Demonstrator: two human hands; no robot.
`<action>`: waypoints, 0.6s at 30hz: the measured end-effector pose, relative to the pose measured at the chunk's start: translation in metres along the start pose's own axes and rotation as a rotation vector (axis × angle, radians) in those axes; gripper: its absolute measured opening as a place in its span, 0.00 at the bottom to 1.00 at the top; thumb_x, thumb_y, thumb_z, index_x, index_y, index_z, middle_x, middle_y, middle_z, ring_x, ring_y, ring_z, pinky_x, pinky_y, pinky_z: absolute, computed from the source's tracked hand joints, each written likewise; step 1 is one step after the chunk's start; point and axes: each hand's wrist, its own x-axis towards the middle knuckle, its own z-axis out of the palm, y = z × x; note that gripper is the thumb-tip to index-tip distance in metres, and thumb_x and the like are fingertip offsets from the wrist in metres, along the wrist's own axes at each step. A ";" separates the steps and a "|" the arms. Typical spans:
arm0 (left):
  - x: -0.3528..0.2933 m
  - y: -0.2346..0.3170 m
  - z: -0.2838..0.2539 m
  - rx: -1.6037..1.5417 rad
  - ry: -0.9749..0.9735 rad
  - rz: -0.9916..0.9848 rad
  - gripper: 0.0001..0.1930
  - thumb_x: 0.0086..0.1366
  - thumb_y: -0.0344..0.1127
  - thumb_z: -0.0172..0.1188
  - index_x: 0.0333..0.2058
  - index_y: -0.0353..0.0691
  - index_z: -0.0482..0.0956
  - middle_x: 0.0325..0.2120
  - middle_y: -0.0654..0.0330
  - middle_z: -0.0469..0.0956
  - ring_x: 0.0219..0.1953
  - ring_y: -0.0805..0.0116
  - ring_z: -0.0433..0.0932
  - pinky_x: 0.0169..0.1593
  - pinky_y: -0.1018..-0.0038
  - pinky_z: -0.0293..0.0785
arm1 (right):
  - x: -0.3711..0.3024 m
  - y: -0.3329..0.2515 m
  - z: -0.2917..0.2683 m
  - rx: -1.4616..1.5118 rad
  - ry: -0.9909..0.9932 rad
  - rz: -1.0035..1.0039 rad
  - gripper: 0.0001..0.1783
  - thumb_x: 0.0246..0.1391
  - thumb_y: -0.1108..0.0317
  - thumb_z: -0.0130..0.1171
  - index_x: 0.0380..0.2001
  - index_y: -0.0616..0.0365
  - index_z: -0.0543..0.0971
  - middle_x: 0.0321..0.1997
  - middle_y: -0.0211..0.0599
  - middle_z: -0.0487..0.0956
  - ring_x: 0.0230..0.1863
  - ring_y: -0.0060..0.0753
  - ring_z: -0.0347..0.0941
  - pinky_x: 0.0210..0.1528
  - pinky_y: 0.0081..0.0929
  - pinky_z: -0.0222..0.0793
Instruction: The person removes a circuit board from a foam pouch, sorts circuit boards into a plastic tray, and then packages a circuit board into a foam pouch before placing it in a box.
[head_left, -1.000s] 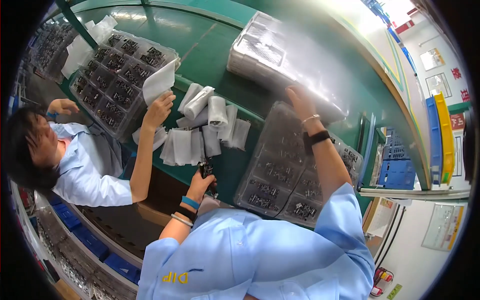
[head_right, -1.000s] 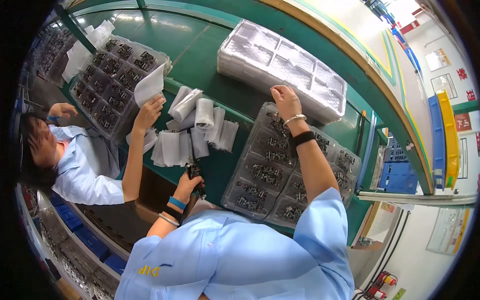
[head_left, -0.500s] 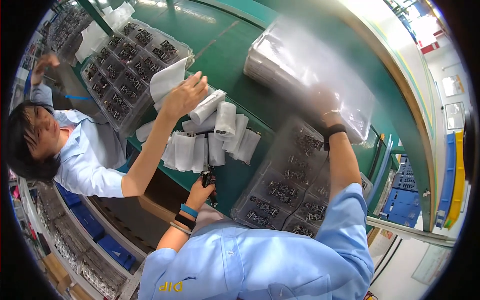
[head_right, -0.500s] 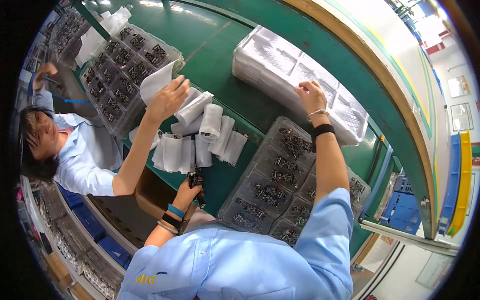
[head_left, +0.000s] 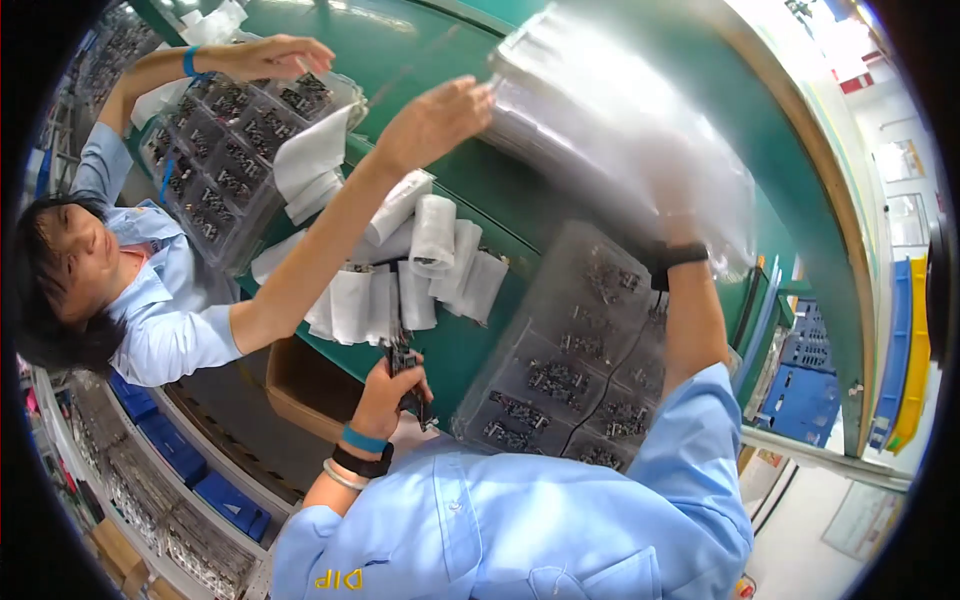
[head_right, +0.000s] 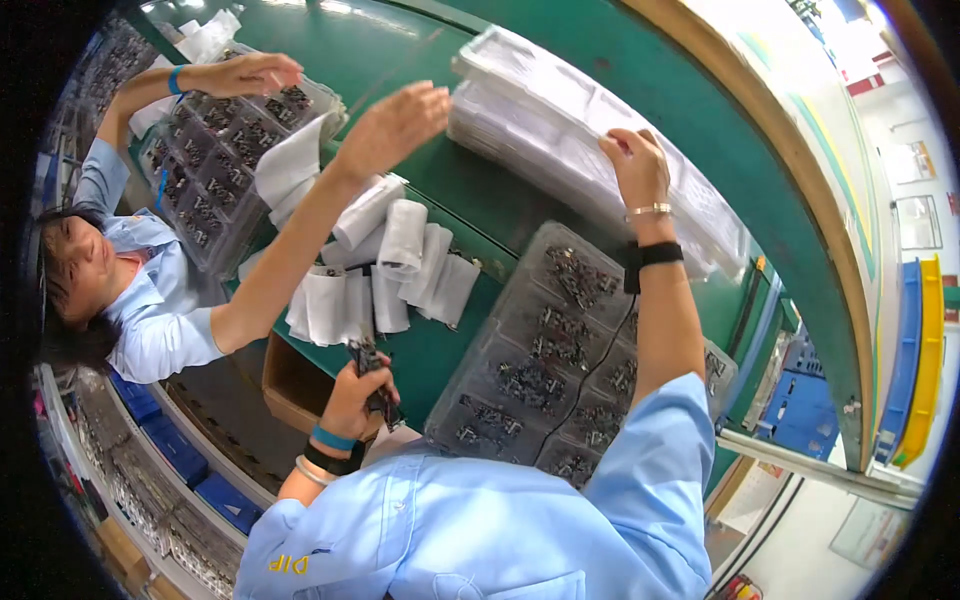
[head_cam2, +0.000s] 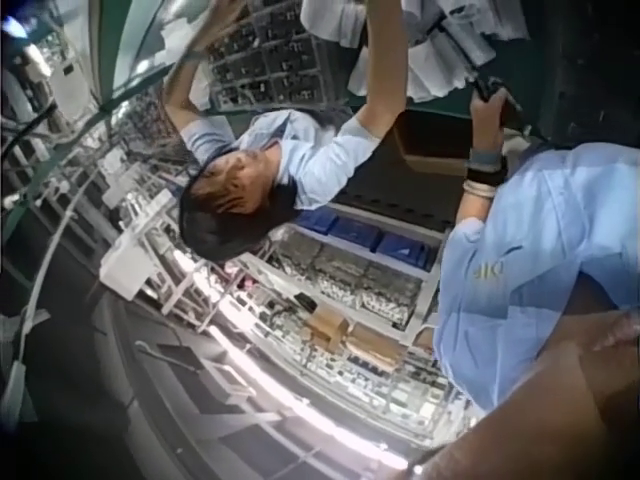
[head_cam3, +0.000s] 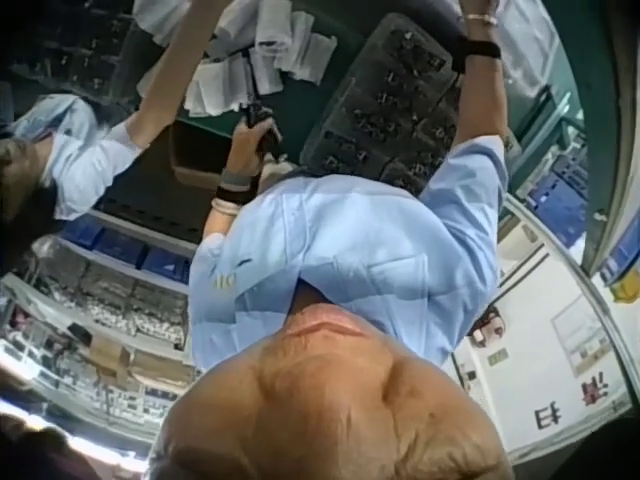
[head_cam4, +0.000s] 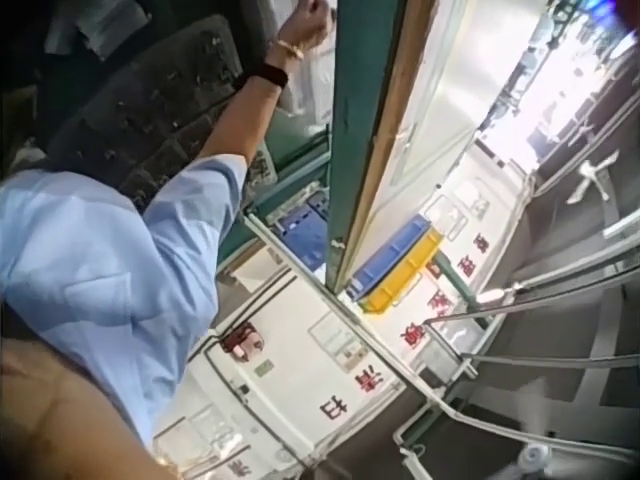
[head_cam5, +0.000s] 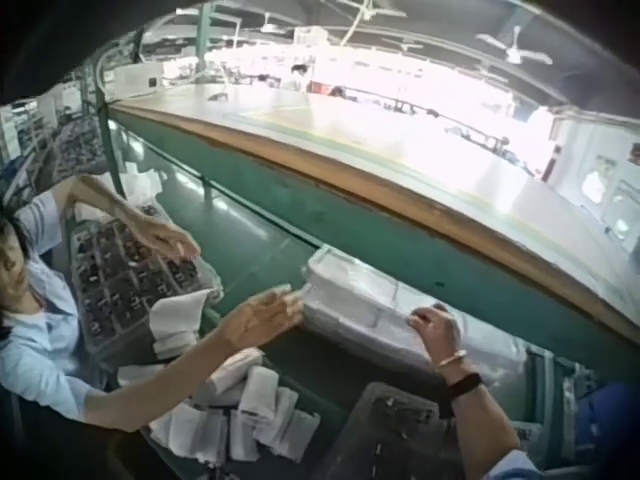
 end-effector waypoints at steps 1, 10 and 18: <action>-0.005 0.019 0.016 -0.141 -0.074 -0.017 0.13 0.60 0.31 0.57 0.42 0.35 0.69 0.25 0.59 0.73 0.25 0.67 0.75 0.32 0.73 0.73 | 0.002 -0.005 -0.003 -0.008 -0.029 -0.014 0.11 0.45 0.61 0.65 0.31 0.54 0.83 0.30 0.35 0.78 0.33 0.34 0.76 0.37 0.26 0.71; 0.127 0.105 0.173 -0.461 -0.236 0.195 0.09 0.61 0.32 0.58 0.40 0.39 0.73 0.34 0.57 0.79 0.29 0.68 0.77 0.32 0.71 0.75 | 0.011 -0.012 -0.014 0.107 -0.224 0.080 0.12 0.48 0.60 0.65 0.33 0.54 0.82 0.29 0.33 0.79 0.32 0.26 0.74 0.36 0.23 0.69; 0.246 0.100 0.247 -0.713 -0.216 0.184 0.11 0.59 0.28 0.61 0.41 0.42 0.74 0.39 0.55 0.79 0.33 0.63 0.79 0.37 0.66 0.78 | 0.018 -0.033 -0.025 0.199 -0.392 0.191 0.12 0.55 0.60 0.54 0.36 0.53 0.81 0.42 0.35 0.80 0.47 0.40 0.72 0.51 0.36 0.65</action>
